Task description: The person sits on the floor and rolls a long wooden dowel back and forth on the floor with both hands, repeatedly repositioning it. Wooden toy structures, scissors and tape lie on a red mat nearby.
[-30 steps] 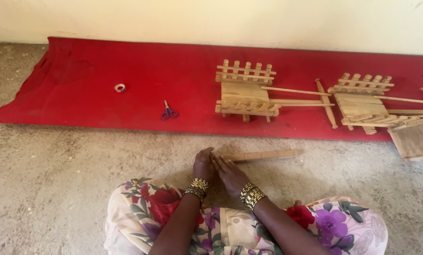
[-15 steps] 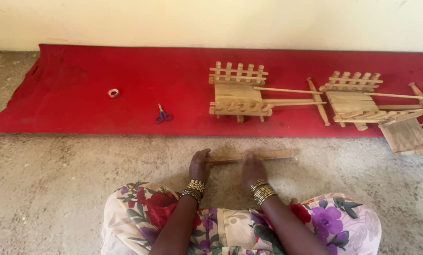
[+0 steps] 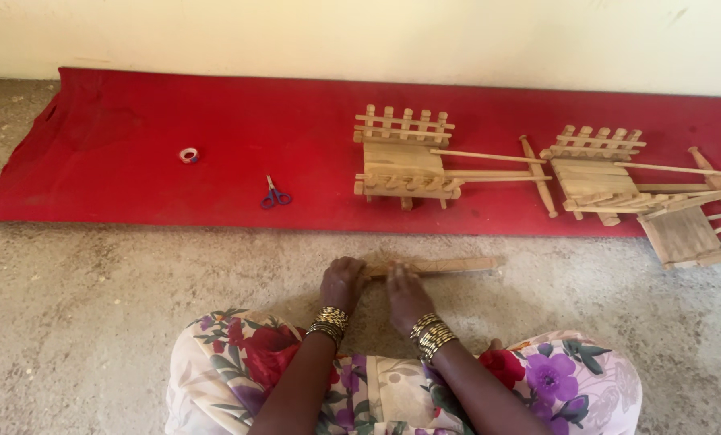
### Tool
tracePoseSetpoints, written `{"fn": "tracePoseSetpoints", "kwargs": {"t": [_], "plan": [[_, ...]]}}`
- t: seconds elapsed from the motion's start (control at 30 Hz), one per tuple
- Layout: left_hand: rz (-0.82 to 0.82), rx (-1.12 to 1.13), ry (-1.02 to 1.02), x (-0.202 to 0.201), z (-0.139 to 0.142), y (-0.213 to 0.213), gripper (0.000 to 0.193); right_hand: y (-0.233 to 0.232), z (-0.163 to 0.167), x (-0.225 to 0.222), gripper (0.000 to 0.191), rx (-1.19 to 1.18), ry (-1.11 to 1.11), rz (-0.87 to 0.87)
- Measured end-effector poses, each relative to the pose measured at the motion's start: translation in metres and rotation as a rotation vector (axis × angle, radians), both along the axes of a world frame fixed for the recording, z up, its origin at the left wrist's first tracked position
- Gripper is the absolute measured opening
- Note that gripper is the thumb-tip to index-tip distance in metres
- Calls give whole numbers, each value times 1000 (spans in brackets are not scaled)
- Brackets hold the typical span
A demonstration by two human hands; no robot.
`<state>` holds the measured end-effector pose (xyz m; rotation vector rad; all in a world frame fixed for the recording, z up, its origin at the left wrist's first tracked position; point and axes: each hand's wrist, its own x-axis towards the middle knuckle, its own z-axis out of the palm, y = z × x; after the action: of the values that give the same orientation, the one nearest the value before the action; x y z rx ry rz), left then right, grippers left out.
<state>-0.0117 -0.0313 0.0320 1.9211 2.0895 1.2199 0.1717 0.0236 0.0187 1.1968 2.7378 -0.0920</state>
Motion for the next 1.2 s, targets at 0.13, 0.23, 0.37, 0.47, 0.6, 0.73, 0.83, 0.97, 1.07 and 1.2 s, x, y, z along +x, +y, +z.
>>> {"fn": "tracePoseSetpoints", "kwargs": {"t": [0.13, 0.23, 0.37, 0.47, 0.6, 0.73, 0.83, 0.97, 1.07, 1.2], "plan": [[21, -24, -56, 0, -1, 1, 23, -15, 26, -8, 85, -6, -45, 62], [28, -26, -70, 1, -1, 1, 23, -3, 29, 7, 73, -20, 13, -129], [28, -40, -66, 1, 0, 3, 23, 37, 14, 43, 56, -180, -222, -494], [38, -64, -74, 2, 0, 3, 23, 69, -1, 71, 70, 4, -176, -629], [51, -54, -80, 3, -1, 3, 20, 96, -8, 99, 73, -12, -70, -791], [44, -55, -87, 2, -1, 3, 21, 96, -6, 97, 68, 129, -14, -774], [44, -70, -83, 3, -3, 3, 22, 79, 3, 74, 63, -230, -140, -756], [40, -65, -57, 2, -6, 5, 23, 30, 14, 31, 69, -246, -9, -470], [52, -85, -19, 1, -10, 6, 25, -1, 23, 7, 74, 276, 23, 33], [42, -157, 75, 3, -14, 6, 28, -8, 37, 4, 79, -197, -158, -120]]}}
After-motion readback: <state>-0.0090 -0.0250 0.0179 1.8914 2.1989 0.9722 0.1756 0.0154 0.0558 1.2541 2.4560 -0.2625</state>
